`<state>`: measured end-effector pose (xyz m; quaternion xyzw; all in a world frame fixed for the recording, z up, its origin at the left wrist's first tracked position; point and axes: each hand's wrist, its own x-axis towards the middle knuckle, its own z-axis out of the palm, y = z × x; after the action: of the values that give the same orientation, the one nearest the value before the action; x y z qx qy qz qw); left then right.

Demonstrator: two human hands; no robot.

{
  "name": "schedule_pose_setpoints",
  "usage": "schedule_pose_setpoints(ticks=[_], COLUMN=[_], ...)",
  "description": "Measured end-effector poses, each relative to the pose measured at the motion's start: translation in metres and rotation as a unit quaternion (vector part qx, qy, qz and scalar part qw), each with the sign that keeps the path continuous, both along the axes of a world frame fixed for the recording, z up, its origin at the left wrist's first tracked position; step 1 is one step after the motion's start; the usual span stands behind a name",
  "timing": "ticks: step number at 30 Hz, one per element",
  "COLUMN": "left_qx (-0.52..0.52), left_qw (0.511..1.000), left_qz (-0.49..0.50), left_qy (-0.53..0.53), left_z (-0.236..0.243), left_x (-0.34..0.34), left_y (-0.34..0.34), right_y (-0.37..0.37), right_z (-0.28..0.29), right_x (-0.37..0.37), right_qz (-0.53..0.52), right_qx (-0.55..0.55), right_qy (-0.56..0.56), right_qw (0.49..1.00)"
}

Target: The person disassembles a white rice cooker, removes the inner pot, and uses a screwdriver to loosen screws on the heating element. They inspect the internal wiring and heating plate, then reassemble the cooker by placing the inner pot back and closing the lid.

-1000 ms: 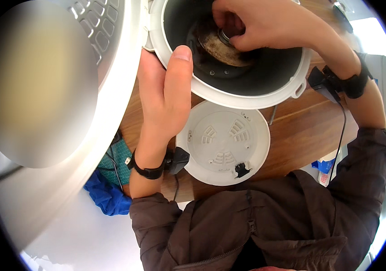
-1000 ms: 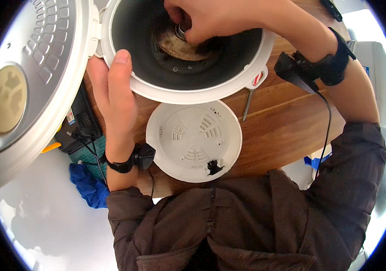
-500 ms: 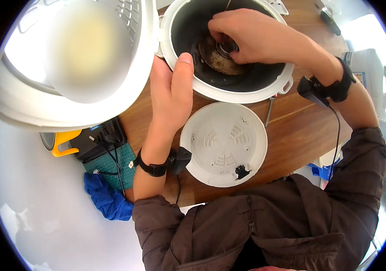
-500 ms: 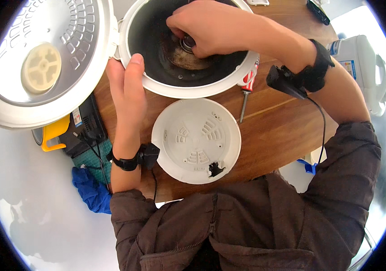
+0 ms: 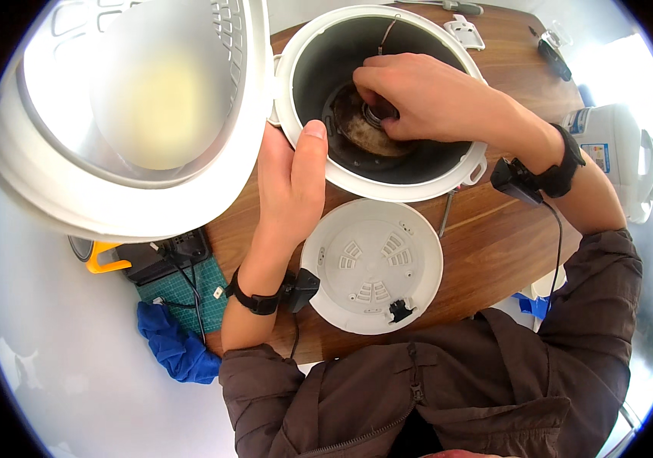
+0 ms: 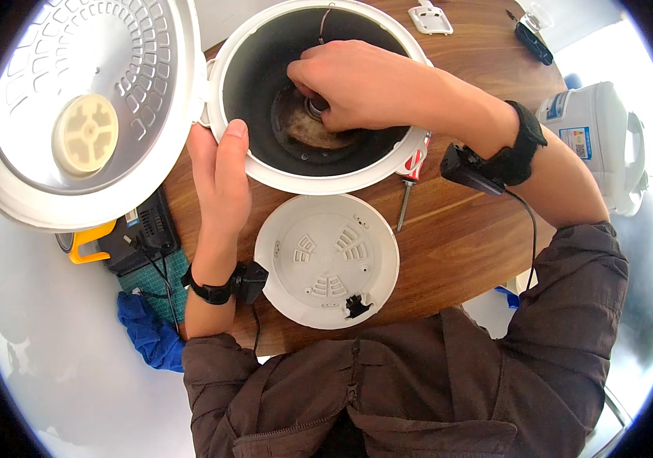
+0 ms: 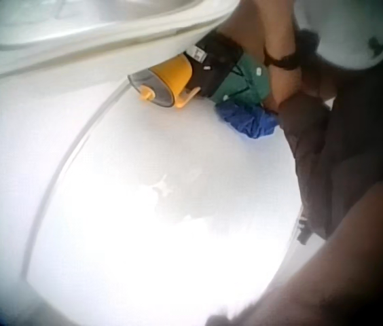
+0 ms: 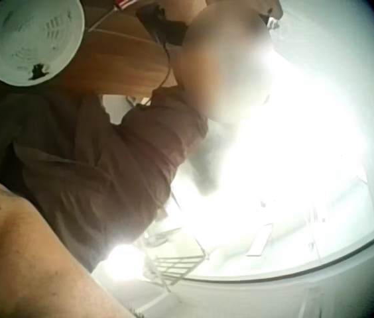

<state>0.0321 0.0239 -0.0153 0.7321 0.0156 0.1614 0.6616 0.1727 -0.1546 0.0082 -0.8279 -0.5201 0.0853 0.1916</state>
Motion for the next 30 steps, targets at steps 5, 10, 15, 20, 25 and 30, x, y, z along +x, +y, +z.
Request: schedule_pose_setpoints(ticks=[5, 10, 15, 20, 25, 30], left_qx=[0.008, 0.024, 0.032, 0.023, 0.01, 0.021], left_qw=[1.0, 0.999, 0.999, 0.999, 1.0, 1.0], left_qz=[-0.009, -0.002, 0.005, -0.028, -0.018, -0.008], left_qy=[0.014, -0.023, -0.036, -0.005, -0.004, -0.02], left_z=[0.0, 0.001, 0.001, 0.0, -0.001, 0.0], left_x=[-0.001, 0.0, 0.0, -0.003, -0.004, -0.004], left_y=[0.001, -0.001, -0.003, 0.002, 0.002, 0.002], right_y=[-0.004, -0.029, -0.043, -0.032, -0.027, -0.03], right_z=[0.004, 0.026, 0.033, 0.046, 0.034, 0.037], right_x=[0.003, -0.014, 0.001, 0.024, 0.04, 0.035], right_qz=[-0.005, -0.048, -0.117, -0.115, -0.115, -0.115], right_qx=[-0.006, 0.044, 0.091, 0.17, 0.162, 0.194], right_qy=[0.011, -0.072, -0.217, -0.161, -0.12, -0.143], right_qw=[1.0, 0.995, 0.965, 0.965, 0.973, 0.964])
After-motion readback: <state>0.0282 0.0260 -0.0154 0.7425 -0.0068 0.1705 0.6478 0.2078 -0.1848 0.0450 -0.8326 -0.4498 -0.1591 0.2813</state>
